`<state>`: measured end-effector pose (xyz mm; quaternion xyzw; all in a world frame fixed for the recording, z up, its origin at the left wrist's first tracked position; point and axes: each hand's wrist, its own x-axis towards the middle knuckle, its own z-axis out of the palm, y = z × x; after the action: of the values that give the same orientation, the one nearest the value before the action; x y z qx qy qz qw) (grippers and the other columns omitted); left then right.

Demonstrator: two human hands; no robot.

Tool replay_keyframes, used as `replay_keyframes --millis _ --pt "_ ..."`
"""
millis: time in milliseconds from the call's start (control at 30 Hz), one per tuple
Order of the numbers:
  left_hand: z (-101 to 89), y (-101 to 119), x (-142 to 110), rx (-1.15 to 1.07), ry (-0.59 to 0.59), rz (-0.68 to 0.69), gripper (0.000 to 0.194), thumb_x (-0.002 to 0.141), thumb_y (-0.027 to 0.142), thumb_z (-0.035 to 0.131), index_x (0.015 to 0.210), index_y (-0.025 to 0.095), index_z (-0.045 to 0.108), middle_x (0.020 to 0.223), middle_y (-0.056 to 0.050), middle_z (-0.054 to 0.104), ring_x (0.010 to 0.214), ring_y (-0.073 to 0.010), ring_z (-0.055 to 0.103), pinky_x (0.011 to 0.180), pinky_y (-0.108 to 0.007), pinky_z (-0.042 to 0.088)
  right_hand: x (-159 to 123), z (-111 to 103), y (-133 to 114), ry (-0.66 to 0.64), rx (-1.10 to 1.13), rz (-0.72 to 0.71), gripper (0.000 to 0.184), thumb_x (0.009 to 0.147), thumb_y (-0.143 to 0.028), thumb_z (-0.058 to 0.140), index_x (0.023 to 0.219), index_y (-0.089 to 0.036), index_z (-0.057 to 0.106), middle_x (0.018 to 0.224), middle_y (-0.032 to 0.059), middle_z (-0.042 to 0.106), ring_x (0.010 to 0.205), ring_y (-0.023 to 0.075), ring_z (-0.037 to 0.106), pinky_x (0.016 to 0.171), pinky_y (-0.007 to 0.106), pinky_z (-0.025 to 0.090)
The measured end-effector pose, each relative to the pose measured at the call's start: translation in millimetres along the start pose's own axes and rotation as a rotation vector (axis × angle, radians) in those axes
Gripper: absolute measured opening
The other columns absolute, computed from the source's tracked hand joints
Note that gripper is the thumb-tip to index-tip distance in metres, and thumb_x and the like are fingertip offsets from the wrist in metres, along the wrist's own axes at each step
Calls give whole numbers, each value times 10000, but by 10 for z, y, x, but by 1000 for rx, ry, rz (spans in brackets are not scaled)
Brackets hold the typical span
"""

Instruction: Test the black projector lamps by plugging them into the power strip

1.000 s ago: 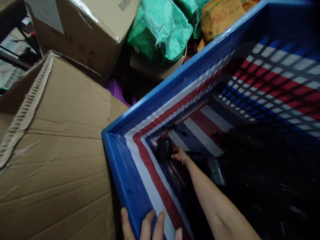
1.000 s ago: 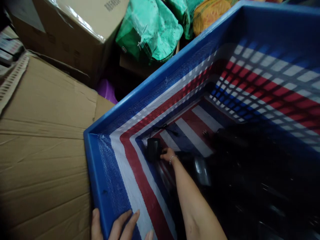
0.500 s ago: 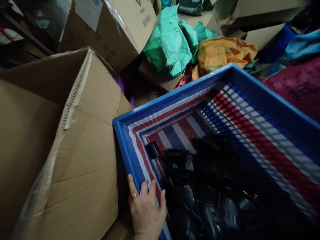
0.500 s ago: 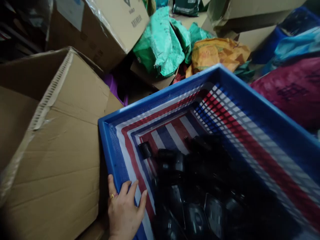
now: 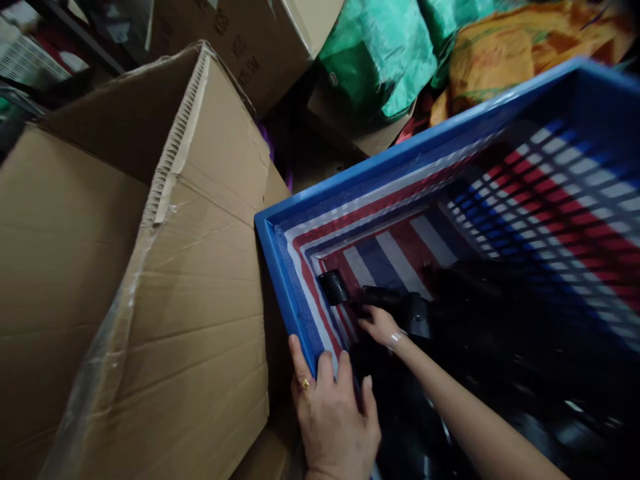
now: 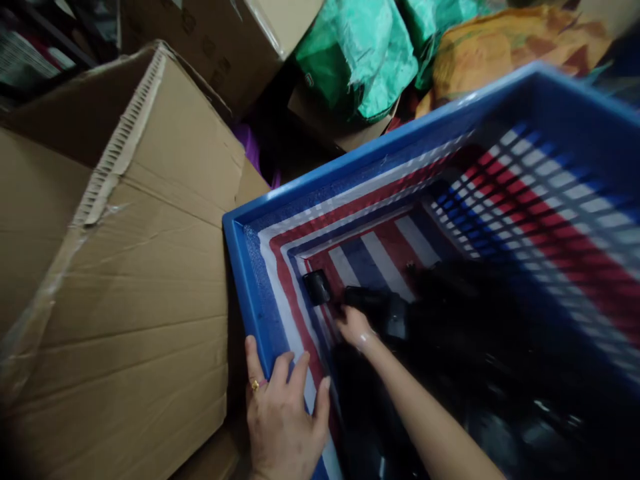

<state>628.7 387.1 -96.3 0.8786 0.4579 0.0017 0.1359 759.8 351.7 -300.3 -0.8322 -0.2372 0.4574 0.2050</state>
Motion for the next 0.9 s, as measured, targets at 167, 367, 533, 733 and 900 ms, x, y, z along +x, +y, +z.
replay_keyframes --millis 167,367,533,733,900 --pt "112 -71 -18 -14 126 36 288 789 401 565 974 225 696 992 -60 666 1371 -359 156 1025 -502 344 723 709 -98 -45 -105 73 367 884 -338 542 1181 -123 517 1186 112 521 1037 209 539 881 412 468" --pt "111 -113 -14 73 126 128 275 795 370 563 970 206 697 977 -89 659 1375 -389 106 1030 -568 315 660 886 187 -137 -257 79 286 899 -307 517 1103 -112 561 1135 105 557 1069 213 526 932 438 424" --pt "46 -81 5 112 64 116 295 794 384 570 966 185 705 981 -94 661 1366 -419 88 1008 -575 334 446 424 138 -252 -311 -102 307 859 -318 577 1099 -127 568 1169 88 553 1084 209 520 952 436 401" --pt "-47 -50 25 191 6 165 305 807 356 558 983 150 697 959 -118 645 1342 -472 86 905 -566 414 -497 -375 276 -275 -357 -73 245 907 -273 423 1038 -114 556 946 138 649 905 227 617 788 300 418" --pt "-90 -32 30 234 -25 172 318 819 363 536 995 150 694 950 -125 645 1327 -500 96 795 -556 467 -1940 -885 699 -106 -76 64 305 880 -419 311 916 -225 544 835 72 653 789 213 626 732 304 437"
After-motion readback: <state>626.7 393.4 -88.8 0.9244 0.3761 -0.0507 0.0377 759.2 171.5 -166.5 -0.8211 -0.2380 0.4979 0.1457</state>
